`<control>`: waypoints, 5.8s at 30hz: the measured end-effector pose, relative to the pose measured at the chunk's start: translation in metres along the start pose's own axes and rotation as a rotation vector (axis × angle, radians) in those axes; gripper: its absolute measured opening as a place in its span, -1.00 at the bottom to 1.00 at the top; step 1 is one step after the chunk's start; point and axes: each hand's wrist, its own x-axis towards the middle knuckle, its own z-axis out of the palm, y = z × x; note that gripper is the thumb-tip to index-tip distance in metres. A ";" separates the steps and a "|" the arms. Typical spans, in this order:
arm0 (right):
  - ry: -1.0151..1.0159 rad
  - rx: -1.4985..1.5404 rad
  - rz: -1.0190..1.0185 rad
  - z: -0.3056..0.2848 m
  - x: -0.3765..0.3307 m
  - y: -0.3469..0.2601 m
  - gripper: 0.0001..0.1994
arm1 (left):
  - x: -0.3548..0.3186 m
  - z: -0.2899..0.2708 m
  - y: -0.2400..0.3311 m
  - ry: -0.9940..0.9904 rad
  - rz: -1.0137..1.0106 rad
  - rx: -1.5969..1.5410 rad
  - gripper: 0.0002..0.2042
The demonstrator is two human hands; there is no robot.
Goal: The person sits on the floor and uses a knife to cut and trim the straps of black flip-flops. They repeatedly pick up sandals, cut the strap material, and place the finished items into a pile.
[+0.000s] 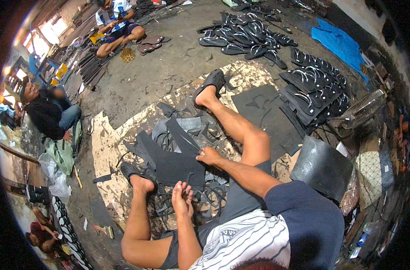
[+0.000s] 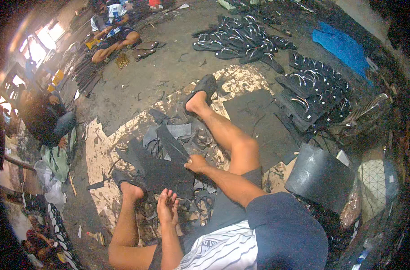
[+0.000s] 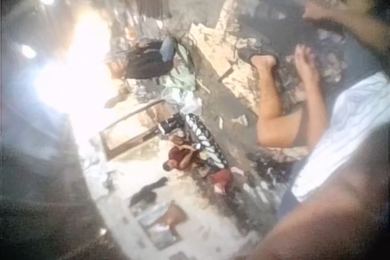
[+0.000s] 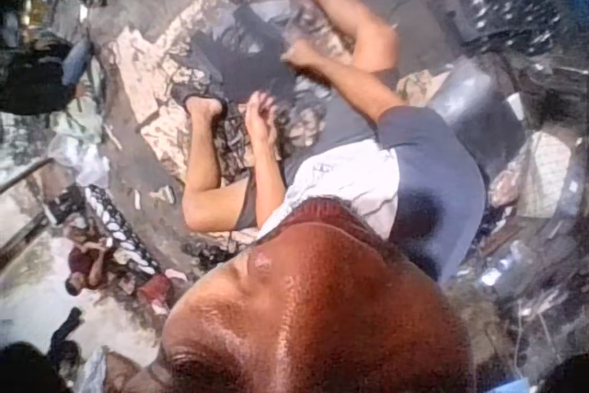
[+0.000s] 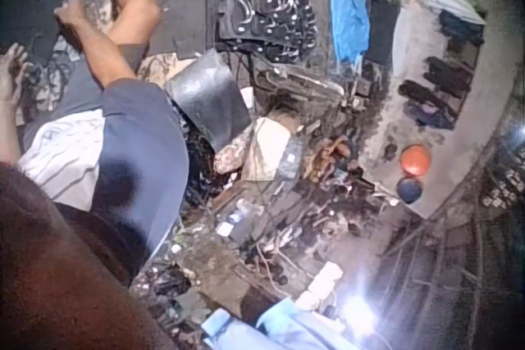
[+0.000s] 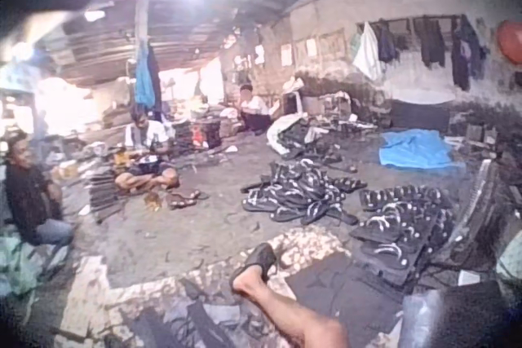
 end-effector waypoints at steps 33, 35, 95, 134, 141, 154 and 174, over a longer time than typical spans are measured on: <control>0.002 0.186 -0.679 -0.061 -0.103 -0.227 -0.53 | -0.072 -0.014 0.081 0.142 0.871 0.205 -0.34; 0.077 0.176 -0.534 -0.063 -0.078 -0.212 -0.60 | -0.072 -0.020 0.086 0.159 0.894 0.260 -0.33; -0.472 -0.113 -0.765 -0.037 -0.162 -0.211 -0.64 | -0.107 -0.050 0.074 0.477 0.830 0.083 -0.51; -0.826 0.469 -0.205 -0.076 -0.176 -0.285 -0.62 | -0.152 -0.053 0.120 0.123 0.514 -0.057 -0.61; -0.602 0.031 -0.641 -0.057 -0.209 -0.163 -0.58 | -0.166 -0.069 0.104 0.268 0.455 -0.083 -0.64; -0.862 -0.222 -0.987 -0.058 -0.135 -0.303 -0.50 | -0.183 -0.076 0.114 -0.012 0.346 0.452 -0.57; -0.644 0.013 -0.941 -0.122 -0.070 -0.293 -0.50 | -0.186 -0.099 0.116 -0.538 0.168 -0.023 0.00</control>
